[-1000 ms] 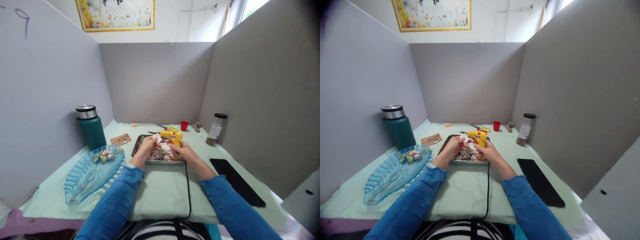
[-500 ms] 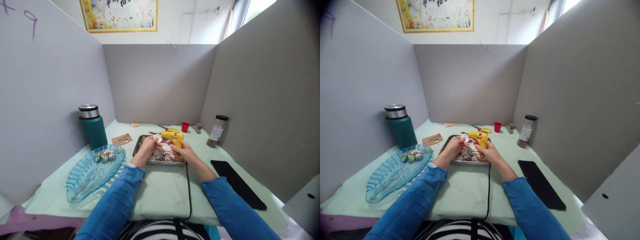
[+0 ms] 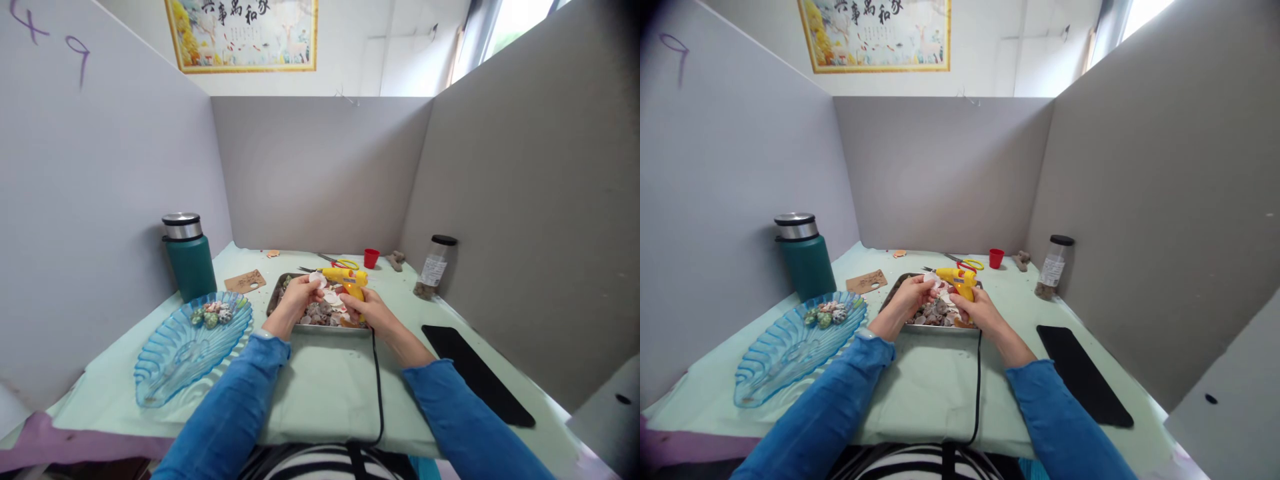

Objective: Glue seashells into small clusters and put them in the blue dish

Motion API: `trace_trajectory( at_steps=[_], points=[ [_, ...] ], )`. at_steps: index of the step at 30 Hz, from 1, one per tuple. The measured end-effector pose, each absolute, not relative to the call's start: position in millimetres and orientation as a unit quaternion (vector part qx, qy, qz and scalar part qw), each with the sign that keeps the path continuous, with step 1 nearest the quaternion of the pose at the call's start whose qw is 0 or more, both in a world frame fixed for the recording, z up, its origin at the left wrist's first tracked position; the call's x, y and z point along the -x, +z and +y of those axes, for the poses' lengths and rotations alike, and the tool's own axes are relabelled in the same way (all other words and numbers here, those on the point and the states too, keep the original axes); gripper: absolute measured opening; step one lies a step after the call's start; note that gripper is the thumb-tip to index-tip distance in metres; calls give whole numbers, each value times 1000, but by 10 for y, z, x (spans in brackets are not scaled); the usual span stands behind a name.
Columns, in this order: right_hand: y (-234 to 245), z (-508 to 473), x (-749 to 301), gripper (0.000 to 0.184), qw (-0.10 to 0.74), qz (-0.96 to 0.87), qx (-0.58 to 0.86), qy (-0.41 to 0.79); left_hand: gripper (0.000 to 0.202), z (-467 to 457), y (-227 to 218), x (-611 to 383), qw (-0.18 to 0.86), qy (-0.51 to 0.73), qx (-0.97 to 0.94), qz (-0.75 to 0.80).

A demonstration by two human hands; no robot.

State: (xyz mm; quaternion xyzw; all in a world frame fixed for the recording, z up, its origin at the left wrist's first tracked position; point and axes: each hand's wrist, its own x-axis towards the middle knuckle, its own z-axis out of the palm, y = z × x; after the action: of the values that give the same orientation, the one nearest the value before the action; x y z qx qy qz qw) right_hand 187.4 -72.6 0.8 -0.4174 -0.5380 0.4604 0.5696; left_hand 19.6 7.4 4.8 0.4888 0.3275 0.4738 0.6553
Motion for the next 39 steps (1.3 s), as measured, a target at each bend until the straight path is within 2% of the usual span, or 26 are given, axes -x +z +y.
trace_trajectory(
  at_steps=[4, 9, 33, 39],
  points=[
    [-8, -714, -1880, 36, 544, -559, 437, 447, 11, 94, 37, -183, 669, 480, -481, 302],
    [-24, -706, -1900, 41, 552, -565, 421, 445, 9, 98, 49, -172, 686, 489, -459, 283],
    [-28, -684, -1893, 37, 542, -568, 460, 415, 26, 79, 42, -181, 667, 480, -513, 247],
    [-43, -661, -1869, 41, 558, -541, 476, 411, 31, 84, 26, -180, 667, 502, -498, 235]
  ],
)
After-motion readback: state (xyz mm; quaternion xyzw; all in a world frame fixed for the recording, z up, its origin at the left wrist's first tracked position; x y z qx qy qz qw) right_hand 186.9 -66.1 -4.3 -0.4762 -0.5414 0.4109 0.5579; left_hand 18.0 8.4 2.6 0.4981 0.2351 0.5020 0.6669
